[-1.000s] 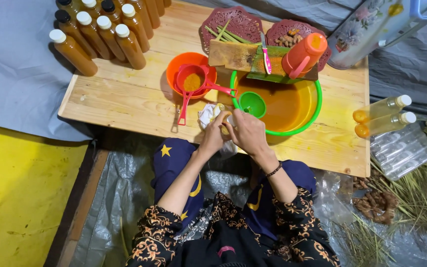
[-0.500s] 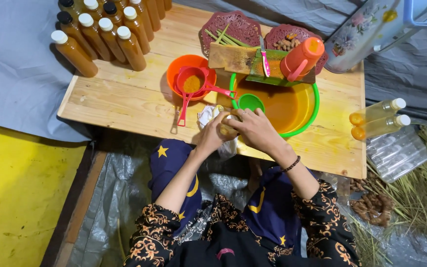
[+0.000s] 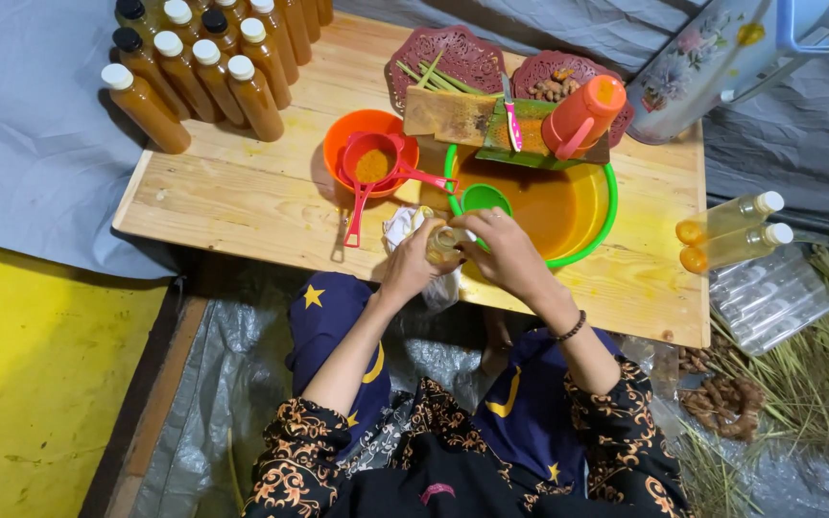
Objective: Filtering a thick turmeric mixture through a sieve and filling bottles with the resulting liquid.
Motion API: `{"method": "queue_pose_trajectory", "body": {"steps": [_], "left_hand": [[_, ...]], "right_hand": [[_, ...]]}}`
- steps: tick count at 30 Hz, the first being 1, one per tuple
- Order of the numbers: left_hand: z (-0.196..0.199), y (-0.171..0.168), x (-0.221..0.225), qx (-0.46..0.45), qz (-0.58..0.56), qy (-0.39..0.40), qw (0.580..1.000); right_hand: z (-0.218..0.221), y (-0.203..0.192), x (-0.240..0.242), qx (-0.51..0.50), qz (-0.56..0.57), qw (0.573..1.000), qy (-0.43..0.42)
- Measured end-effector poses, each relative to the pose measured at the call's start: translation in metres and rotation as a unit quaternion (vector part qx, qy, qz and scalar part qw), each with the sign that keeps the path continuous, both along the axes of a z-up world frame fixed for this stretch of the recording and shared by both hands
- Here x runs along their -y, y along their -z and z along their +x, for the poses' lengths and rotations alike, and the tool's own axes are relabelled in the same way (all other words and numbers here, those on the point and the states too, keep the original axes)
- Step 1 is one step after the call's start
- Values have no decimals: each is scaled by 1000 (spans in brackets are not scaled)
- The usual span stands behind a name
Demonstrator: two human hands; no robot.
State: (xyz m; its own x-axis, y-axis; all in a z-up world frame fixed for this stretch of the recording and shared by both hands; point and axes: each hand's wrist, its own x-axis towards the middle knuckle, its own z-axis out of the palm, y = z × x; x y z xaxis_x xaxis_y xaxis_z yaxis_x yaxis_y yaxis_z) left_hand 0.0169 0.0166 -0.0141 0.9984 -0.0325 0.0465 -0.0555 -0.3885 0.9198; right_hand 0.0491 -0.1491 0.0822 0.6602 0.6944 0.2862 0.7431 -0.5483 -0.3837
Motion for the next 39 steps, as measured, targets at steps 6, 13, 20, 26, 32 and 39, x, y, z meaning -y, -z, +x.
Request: {"method": "queue_pose_trajectory", "body": {"steps": [6, 13, 20, 26, 32, 39], "left_hand": [[0, 12, 3, 10, -21, -16, 1000], [1, 16, 4, 24, -20, -26, 999], [8, 24, 6, 34, -1, -36, 999], [18, 41, 8, 68, 6, -41, 997], [15, 28, 5, 100, 39, -49, 993], [14, 33, 5, 90, 38, -10, 995]], "right_hand": [[-3, -4, 71, -139, 362, 907, 163], [32, 130, 221, -93, 243, 862, 435], [36, 171, 225, -157, 10, 897, 414], [19, 24, 145, -198, 15, 892, 406], [102, -47, 28, -128, 42, 959, 248], [299, 40, -78, -173, -84, 967, 166]]}}
